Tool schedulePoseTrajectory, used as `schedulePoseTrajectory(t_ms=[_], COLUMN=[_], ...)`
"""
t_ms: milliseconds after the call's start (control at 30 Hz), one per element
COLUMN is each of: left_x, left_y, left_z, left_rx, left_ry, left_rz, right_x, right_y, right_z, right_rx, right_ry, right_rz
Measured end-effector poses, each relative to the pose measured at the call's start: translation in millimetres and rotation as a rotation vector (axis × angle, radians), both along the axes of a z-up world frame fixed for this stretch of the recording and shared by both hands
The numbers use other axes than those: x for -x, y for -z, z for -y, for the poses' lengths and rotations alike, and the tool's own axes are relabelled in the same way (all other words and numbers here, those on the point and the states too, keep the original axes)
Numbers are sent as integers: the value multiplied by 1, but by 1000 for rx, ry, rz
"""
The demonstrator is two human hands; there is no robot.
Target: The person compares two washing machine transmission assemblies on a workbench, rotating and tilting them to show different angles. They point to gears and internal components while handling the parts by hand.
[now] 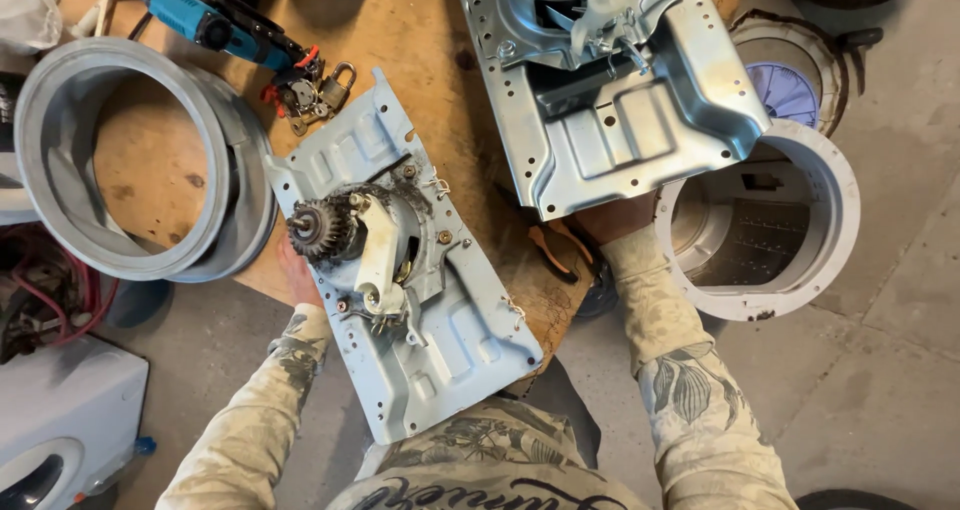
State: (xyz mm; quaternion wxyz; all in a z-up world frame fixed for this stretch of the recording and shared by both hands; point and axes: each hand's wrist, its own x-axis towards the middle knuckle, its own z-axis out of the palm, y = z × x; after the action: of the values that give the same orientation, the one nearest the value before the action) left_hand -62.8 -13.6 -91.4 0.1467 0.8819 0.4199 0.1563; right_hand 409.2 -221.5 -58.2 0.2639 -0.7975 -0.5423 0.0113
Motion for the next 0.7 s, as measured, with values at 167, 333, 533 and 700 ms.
schedulePoseTrajectory(t_ms=[167,333,533,700], left_x=[3,10,-18,-21], left_y=[5,21,-14,-12], left_z=[2,0,1,4], left_rx=[-1,27,-29,47], left_ry=[-25,-77,-13,-78], left_rz=[-42,-23,-95,-69], right_x=[-2,-4,-3,-2], right_y=[-3,-20,-17,-18], right_z=[-2,-12,-13,-12], right_rx=[-172,-143,-109,-115], right_ry=[-16,-28,-24,-29], right_rz=[-50,-10,91,71])
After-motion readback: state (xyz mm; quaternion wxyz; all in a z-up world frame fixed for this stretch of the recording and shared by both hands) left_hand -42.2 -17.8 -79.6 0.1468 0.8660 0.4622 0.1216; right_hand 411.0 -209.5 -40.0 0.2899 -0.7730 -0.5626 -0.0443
